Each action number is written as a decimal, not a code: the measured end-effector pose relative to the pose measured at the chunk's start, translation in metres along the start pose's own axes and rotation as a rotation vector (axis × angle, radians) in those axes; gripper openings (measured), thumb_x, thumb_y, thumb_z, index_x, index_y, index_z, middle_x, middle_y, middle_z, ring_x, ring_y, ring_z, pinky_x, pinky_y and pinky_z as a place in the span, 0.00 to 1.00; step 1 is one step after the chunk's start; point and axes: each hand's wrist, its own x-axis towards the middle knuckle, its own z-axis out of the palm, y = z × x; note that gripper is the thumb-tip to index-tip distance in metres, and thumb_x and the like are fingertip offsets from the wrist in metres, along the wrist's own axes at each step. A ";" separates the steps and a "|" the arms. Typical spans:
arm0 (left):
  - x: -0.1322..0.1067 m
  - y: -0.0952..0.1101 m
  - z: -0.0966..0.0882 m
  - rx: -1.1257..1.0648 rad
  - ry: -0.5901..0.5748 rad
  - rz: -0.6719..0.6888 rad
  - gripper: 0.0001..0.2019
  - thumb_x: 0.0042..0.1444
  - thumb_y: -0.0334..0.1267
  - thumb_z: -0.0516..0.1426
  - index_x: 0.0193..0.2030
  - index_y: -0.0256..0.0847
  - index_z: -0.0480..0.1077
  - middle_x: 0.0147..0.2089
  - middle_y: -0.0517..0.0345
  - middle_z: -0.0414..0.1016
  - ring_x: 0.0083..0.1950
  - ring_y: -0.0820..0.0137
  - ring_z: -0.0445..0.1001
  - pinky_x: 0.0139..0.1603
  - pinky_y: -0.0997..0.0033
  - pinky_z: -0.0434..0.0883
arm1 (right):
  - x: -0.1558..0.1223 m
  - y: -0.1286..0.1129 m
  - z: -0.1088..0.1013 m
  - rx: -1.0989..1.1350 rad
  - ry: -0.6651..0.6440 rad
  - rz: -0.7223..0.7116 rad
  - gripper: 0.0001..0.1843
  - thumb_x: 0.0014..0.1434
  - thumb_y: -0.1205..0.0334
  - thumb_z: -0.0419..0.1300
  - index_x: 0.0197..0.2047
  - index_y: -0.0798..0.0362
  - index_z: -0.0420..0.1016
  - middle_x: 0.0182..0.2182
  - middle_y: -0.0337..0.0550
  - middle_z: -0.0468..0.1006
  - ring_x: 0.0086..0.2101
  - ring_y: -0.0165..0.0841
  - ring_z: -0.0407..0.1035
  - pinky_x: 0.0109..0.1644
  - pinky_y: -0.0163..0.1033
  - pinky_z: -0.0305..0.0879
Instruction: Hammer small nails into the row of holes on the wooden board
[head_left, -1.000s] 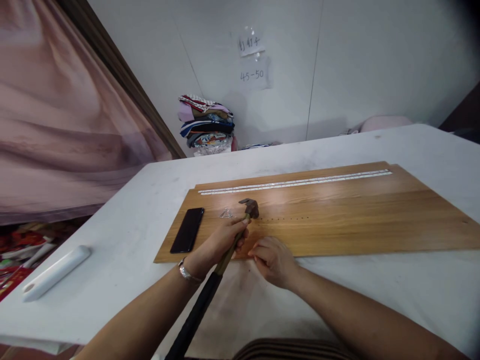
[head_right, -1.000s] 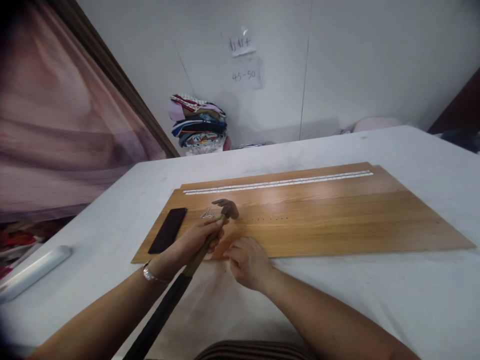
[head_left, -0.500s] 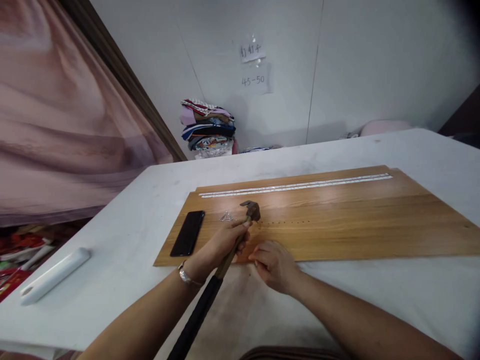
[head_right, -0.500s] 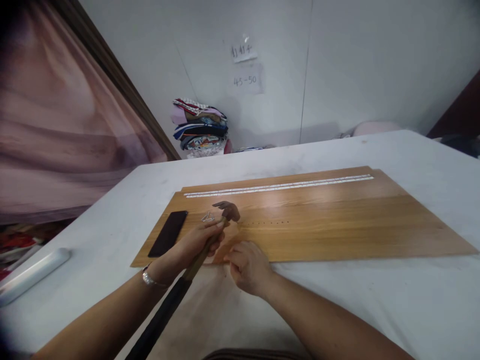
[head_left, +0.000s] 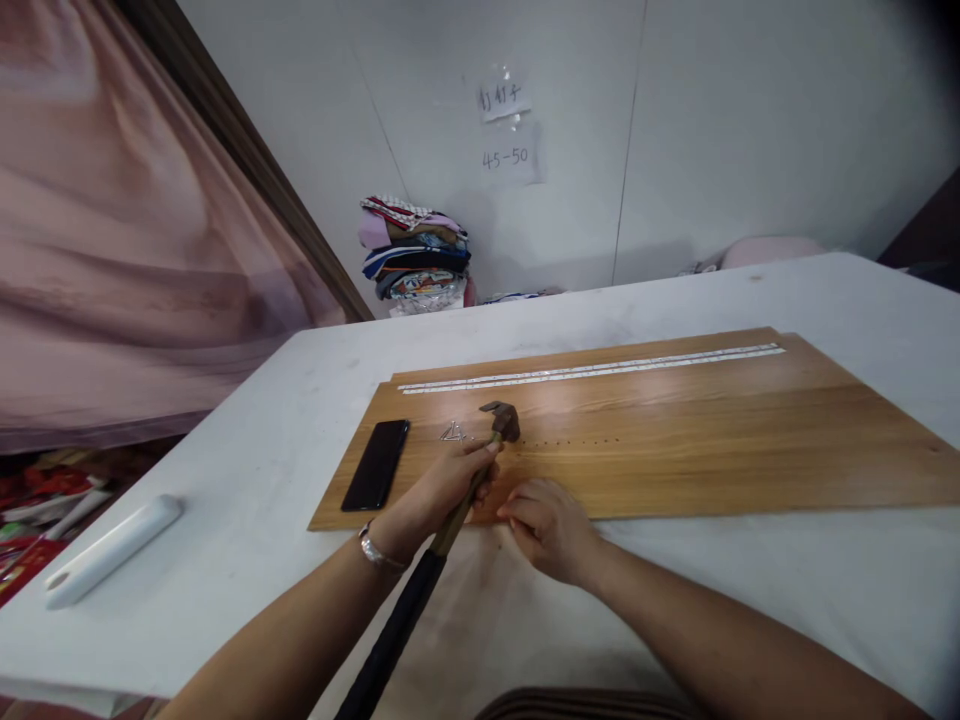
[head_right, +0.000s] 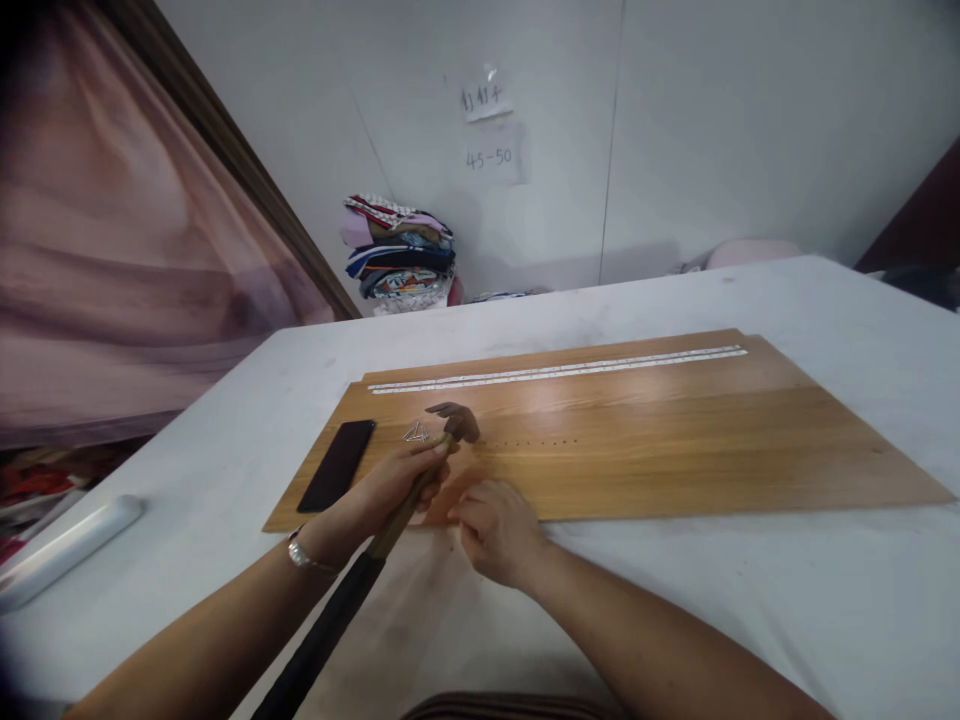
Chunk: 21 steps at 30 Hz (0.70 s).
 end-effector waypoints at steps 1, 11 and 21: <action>0.000 0.000 -0.001 0.000 -0.005 -0.002 0.14 0.54 0.48 0.57 0.39 0.39 0.65 0.24 0.65 0.65 0.18 0.81 0.59 0.17 0.80 0.56 | 0.000 0.000 0.000 0.002 -0.001 -0.001 0.11 0.53 0.73 0.56 0.34 0.52 0.77 0.30 0.43 0.77 0.34 0.36 0.69 0.37 0.39 0.63; 0.002 -0.005 -0.002 0.018 -0.015 -0.022 0.14 0.54 0.48 0.56 0.33 0.39 0.63 0.25 0.65 0.64 0.18 0.81 0.59 0.16 0.80 0.55 | 0.001 -0.001 0.001 -0.006 -0.004 0.000 0.11 0.54 0.73 0.56 0.33 0.52 0.77 0.30 0.42 0.77 0.33 0.35 0.69 0.37 0.39 0.62; 0.003 -0.002 -0.003 -0.001 -0.018 0.018 0.14 0.53 0.48 0.57 0.37 0.39 0.64 0.25 0.66 0.63 0.18 0.81 0.59 0.16 0.80 0.56 | 0.000 0.001 0.001 0.005 -0.004 -0.005 0.11 0.54 0.73 0.55 0.34 0.52 0.77 0.30 0.43 0.77 0.34 0.36 0.68 0.37 0.39 0.62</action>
